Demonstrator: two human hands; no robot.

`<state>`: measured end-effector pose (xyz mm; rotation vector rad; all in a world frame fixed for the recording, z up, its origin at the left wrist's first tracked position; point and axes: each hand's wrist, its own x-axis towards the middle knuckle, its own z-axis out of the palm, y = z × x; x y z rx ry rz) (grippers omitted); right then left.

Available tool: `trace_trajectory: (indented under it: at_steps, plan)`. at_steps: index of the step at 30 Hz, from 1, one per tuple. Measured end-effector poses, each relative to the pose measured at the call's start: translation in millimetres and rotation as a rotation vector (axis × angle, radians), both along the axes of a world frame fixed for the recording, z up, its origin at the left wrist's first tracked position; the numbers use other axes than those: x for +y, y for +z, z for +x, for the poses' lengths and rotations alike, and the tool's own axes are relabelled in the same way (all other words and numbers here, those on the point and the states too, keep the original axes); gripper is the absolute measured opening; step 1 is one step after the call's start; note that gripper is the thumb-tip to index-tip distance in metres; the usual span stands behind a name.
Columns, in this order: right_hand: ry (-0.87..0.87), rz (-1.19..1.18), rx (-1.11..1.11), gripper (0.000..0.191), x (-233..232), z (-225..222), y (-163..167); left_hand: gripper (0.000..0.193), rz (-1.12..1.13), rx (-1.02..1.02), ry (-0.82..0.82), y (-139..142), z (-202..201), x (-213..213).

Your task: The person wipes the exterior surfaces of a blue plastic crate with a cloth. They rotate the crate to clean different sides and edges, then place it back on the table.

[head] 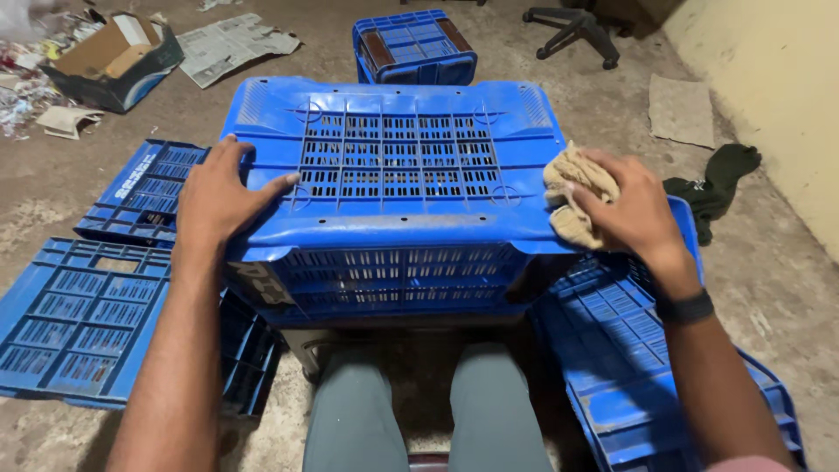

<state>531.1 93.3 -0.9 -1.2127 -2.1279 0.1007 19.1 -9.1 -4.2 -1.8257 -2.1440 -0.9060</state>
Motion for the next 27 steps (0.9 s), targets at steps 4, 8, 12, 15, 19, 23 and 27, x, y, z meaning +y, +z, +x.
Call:
trace_trajectory:
  at_steps: [4,8,12,15,19,23,27]
  plan:
    - [0.033,0.066,-0.004,0.047,87,-22,-2,0.088,-0.055,-0.024,-0.011,0,-7,2]
    - [0.028,0.233,0.005,0.04,169,-55,8,0.092,-0.093,-0.044,0.001,1,-9,4]
    - [-0.071,0.14,0.081,0.038,196,-78,19,0.082,-0.049,-0.052,0.002,0,-5,2]
    - [0.017,-0.001,0.146,0.04,191,-69,20,0.067,0.012,-0.058,0.014,3,-3,0]
    - [0.059,-0.133,0.087,0.048,137,-26,17,0.046,-0.021,-0.162,0.11,5,5,-3]
    - [0.055,-0.283,0.089,0.049,51,13,15,0.036,-0.028,-0.161,0.153,5,10,-7]
    - [0.003,-0.153,0.078,0.048,-23,17,16,0.035,-0.005,-0.128,0.132,7,9,-6]
